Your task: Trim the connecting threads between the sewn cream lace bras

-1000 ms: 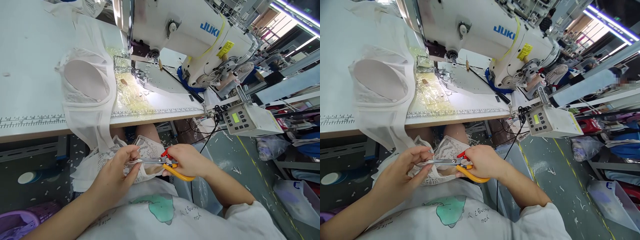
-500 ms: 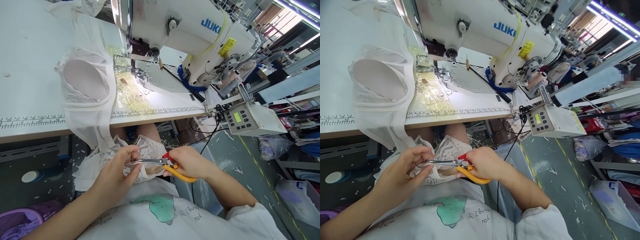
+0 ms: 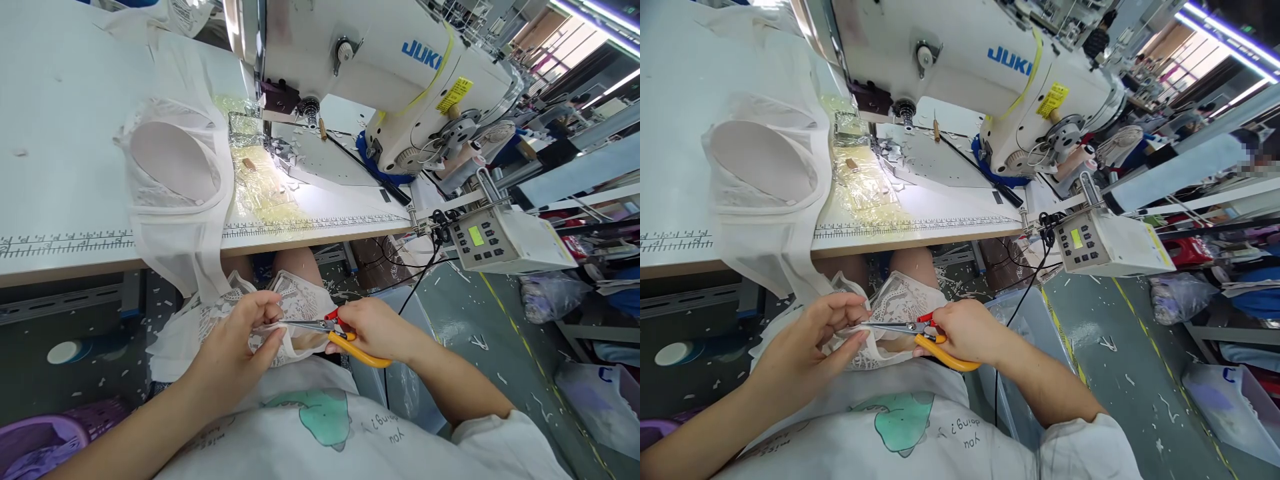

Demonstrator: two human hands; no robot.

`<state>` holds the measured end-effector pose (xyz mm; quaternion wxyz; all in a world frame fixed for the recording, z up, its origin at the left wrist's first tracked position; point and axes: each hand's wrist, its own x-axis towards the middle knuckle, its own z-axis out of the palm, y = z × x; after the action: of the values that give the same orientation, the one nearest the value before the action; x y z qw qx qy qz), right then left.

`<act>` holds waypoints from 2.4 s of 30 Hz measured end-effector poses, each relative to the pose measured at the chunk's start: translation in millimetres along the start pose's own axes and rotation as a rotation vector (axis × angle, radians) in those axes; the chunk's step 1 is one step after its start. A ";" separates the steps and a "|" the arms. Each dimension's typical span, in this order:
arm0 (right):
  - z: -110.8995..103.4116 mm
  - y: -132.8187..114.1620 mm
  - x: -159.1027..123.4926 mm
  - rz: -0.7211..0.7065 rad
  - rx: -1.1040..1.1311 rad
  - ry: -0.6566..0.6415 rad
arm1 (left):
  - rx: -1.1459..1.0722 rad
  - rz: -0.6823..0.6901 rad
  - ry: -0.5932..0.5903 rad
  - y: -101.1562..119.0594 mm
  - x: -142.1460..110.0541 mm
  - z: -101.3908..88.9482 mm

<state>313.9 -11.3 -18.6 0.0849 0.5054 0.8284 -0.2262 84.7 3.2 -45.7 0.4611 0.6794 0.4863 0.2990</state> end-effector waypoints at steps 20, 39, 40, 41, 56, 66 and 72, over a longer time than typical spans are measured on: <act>32.7 -51.0 41.4 -0.084 1.094 0.548 | 0.037 0.049 0.041 3.2 -0.6 -15.0; 32.3 -56.4 43.3 -0.096 1.160 0.455 | -0.025 0.152 -0.110 3.9 -3.2 -22.0; 32.2 -56.5 43.3 -0.094 1.161 0.448 | -0.021 0.158 -0.106 3.8 -3.5 -21.7; 32.3 -56.6 43.4 -0.088 1.157 0.443 | -0.018 0.162 -0.098 3.5 -3.8 -21.5; 36.1 -44.8 36.5 -0.113 0.811 0.478 | -0.027 0.109 0.027 4.9 -4.0 -23.7; 67.9 -28.0 18.3 -0.166 0.459 0.469 | 0.020 0.066 0.081 9.3 -14.2 -24.6; 52.4 -42.9 18.6 -0.315 0.575 0.615 | -0.204 -0.053 -0.039 -3.6 -30.8 -53.3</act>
<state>262.8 -37.2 -59.4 -0.3447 0.4199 0.7854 -0.2968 27.1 -7.4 -26.6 0.5450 0.6214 0.4620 0.3216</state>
